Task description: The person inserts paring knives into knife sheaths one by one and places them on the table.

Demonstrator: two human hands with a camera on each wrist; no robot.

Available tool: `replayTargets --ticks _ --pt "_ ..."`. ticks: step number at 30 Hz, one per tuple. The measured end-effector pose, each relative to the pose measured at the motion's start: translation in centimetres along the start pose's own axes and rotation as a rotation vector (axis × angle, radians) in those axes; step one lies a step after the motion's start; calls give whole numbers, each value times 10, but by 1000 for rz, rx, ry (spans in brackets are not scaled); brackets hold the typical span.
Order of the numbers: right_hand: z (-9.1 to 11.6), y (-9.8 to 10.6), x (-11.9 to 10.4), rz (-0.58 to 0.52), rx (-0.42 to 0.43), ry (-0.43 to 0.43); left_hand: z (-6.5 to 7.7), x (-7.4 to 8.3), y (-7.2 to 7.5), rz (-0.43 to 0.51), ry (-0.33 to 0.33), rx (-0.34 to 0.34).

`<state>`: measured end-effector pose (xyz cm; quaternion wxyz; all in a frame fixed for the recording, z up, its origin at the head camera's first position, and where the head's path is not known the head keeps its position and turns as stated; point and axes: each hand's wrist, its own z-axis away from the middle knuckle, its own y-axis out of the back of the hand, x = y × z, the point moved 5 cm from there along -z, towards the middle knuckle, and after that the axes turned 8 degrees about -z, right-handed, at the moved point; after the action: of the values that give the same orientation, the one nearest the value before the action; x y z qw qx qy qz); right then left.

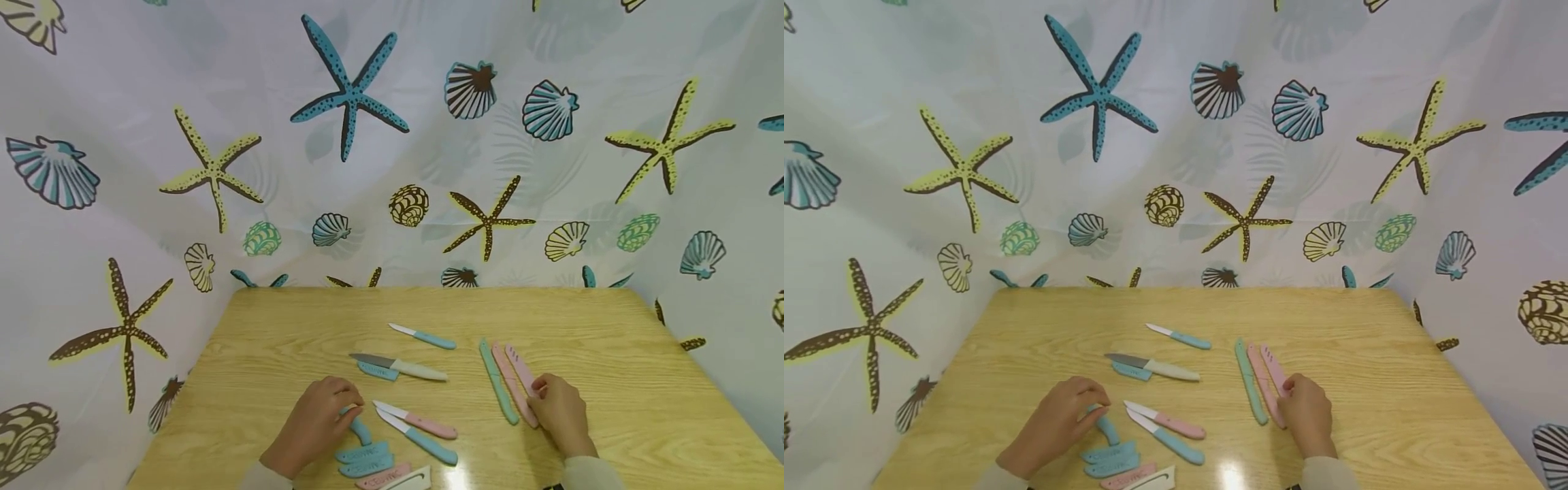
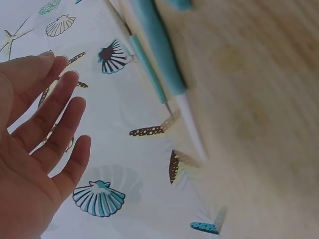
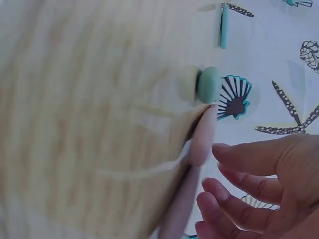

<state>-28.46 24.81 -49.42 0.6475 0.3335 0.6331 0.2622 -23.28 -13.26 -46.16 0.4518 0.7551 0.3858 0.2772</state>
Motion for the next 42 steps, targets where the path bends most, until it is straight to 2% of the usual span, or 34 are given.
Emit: replayTargets --ticks 5,8,14,19,22,31,35,42 --pt "10 7 -18 0 40 79 -11 -5 6 -25 15 9" --pt "19 10 -33 -10 44 120 -19 -7 5 -27 4 -21" --pt "40 12 -52 -33 27 122 -38 -5 -9 -46 -31 -103" --pt "56 13 -57 -41 45 147 -51 -8 -27 -28 -9 -130" --pt "65 13 -58 -49 50 157 -55 -12 -37 -38 21 -168" --pt "73 9 -54 -75 -11 88 -62 -20 -63 -24 55 -330" --pt "75 7 -54 -76 -22 79 -62 -24 -70 -38 64 -356" --pt "78 6 -54 -84 -25 71 -62 -23 -71 -39 59 -364"
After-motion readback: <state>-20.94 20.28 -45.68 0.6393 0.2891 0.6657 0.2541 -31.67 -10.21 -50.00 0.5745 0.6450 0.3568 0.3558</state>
